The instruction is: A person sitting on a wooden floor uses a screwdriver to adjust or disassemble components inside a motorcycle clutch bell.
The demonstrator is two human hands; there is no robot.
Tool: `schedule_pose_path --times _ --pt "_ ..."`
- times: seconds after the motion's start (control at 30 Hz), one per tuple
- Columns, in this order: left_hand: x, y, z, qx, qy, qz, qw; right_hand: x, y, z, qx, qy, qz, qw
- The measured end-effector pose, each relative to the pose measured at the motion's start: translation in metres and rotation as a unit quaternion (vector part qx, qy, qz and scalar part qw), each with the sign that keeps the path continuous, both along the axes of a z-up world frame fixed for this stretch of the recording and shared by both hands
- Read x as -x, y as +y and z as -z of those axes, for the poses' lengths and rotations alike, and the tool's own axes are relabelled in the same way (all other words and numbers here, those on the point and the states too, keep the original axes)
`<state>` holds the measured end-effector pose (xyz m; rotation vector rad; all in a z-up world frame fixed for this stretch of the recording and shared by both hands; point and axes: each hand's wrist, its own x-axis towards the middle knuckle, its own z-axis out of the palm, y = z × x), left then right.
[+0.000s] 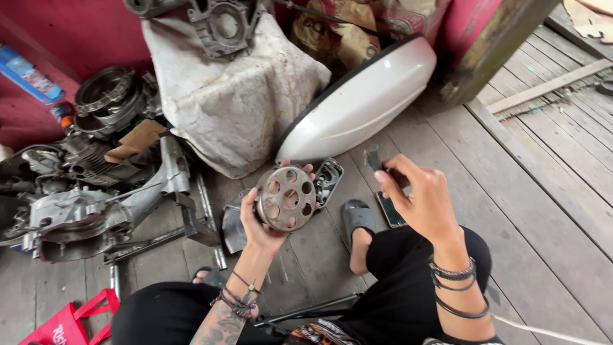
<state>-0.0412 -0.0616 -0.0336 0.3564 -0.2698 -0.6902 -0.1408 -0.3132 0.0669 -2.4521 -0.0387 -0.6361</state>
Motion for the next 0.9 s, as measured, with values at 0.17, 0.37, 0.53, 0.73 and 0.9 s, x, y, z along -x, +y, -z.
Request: schedule_pose_path --times 0.17,0.37,0.53,0.73,0.9 --pt "0.024 -0.037 -0.023 -0.016 -0.016 0.040 0.999 0.012 -0.013 -0.009 -0.073 -0.076 -0.018 0.994" --pt "0.032 -0.058 -0.046 -0.028 -0.037 0.045 0.998 0.015 -0.014 -0.014 -0.087 -0.092 -0.036 0.991" --pt "0.028 -0.051 -0.051 -0.041 -0.048 0.036 0.997 0.012 -0.018 -0.007 -0.092 -0.083 -0.044 0.991" --pt "0.023 -0.022 -0.044 -0.014 -0.044 0.049 0.998 -0.011 -0.035 0.052 -0.205 -0.064 -0.081 0.973" --pt "0.011 -0.009 -0.038 -0.001 -0.031 0.060 0.998 -0.014 -0.049 0.089 -0.314 -0.044 -0.081 0.945"
